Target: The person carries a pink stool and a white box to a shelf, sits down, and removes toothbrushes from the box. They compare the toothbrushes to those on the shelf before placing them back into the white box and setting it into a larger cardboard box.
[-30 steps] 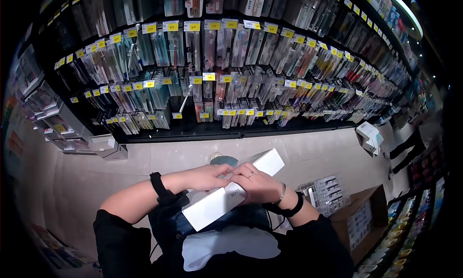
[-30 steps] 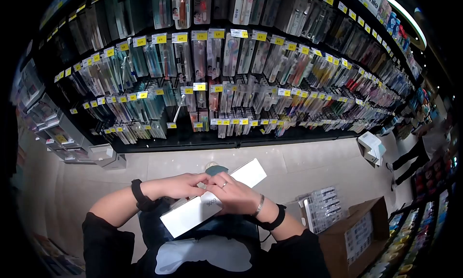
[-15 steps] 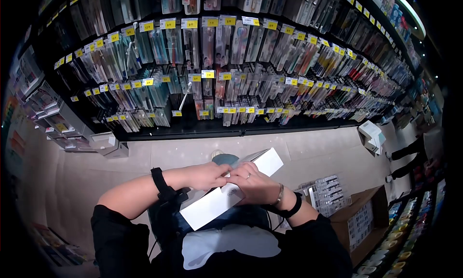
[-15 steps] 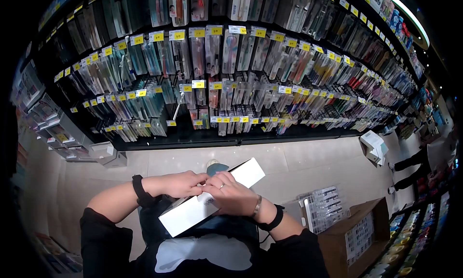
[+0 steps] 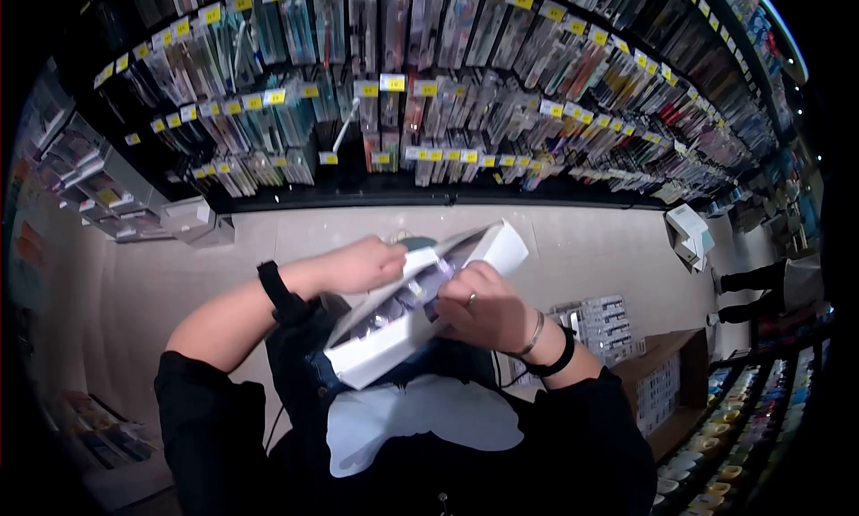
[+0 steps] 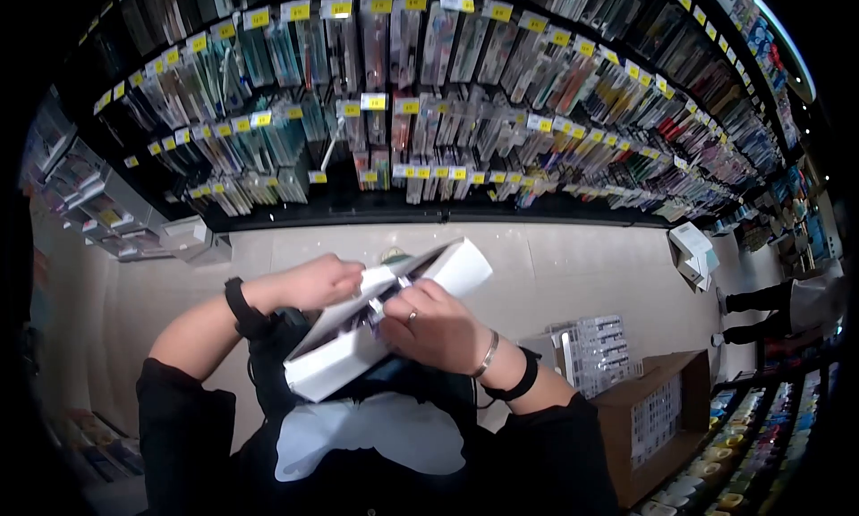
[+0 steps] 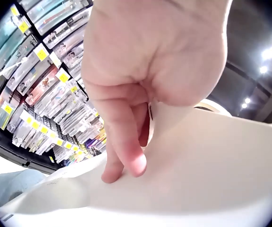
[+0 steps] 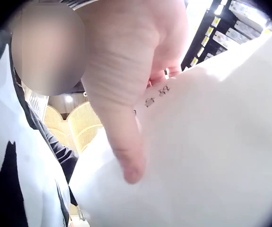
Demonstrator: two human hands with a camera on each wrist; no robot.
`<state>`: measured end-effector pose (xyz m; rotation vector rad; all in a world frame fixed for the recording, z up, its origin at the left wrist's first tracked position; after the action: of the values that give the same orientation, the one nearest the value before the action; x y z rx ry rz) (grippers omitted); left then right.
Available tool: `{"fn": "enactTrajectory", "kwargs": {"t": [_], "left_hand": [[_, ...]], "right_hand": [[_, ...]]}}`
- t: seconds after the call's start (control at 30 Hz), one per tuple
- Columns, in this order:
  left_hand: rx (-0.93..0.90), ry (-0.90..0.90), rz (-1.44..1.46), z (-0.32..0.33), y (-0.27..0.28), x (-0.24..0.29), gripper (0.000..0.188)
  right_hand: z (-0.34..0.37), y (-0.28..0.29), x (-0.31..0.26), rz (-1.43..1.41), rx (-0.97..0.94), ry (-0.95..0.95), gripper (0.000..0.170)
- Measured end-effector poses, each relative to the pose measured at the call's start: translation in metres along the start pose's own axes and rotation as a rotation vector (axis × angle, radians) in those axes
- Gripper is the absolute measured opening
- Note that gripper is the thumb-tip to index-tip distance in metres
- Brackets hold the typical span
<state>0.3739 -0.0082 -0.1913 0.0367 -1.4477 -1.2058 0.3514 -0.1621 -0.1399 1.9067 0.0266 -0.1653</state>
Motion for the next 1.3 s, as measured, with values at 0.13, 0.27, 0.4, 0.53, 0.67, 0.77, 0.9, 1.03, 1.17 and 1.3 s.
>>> {"fn": "enactTrajectory", "kwargs": {"t": [0.13, 0.27, 0.4, 0.53, 0.67, 0.77, 0.9, 1.03, 1.17, 1.3], "left_hand": [[0.064, 0.107, 0.078, 0.01, 0.0, -0.027, 0.024], [0.099, 0.085, 0.073, 0.008, -0.026, -0.033, 0.021], [0.147, 0.081, 0.074, 0.009, -0.026, -0.025, 0.021], [0.167, 0.015, -0.029, 0.0, -0.032, -0.006, 0.017], [0.175, -0.07, -0.081, -0.015, -0.032, 0.013, 0.012], [0.153, -0.05, -0.053, -0.022, -0.034, 0.021, 0.011], [0.123, -0.07, -0.08, -0.032, -0.033, 0.027, 0.015], [0.144, -0.049, -0.065, -0.032, -0.021, 0.042, 0.018], [0.14, -0.016, -0.067, -0.029, -0.026, 0.05, 0.018], [0.139, -0.027, -0.047, -0.017, -0.029, 0.051, 0.018]], "right_hand": [[0.019, 0.017, -0.012, 0.05, -0.075, 0.012, 0.012], [0.013, -0.001, -0.013, 0.018, -0.278, -0.032, 0.02], [0.016, -0.01, -0.007, -0.205, -0.379, -0.068, 0.032], [0.014, 0.007, 0.013, -0.344, -0.299, -0.135, 0.021], [0.009, -0.004, 0.037, 0.001, -0.437, -0.281, 0.006], [0.007, -0.012, 0.041, 0.111, -0.524, -0.195, 0.006], [0.012, -0.01, 0.041, 0.133, -0.565, -0.099, 0.009], [0.016, 0.006, 0.044, 0.237, -0.561, -0.035, 0.009], [0.023, 0.002, 0.038, 0.33, -0.602, -0.073, 0.007], [0.021, 0.001, 0.03, 0.301, -0.52, 0.015, 0.007]]}}
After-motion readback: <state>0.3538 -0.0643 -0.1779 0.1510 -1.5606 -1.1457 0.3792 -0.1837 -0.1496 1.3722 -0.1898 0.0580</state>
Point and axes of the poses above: each hand's wrist, its own z-axis away from the middle knuckle, its own y-axis out of the back of the hand, x = y × z, the point moved 5 cm from there along -z, towards the middle knuckle, and after that the axes turned 13 degrees about -x, right-handed, at the moved point
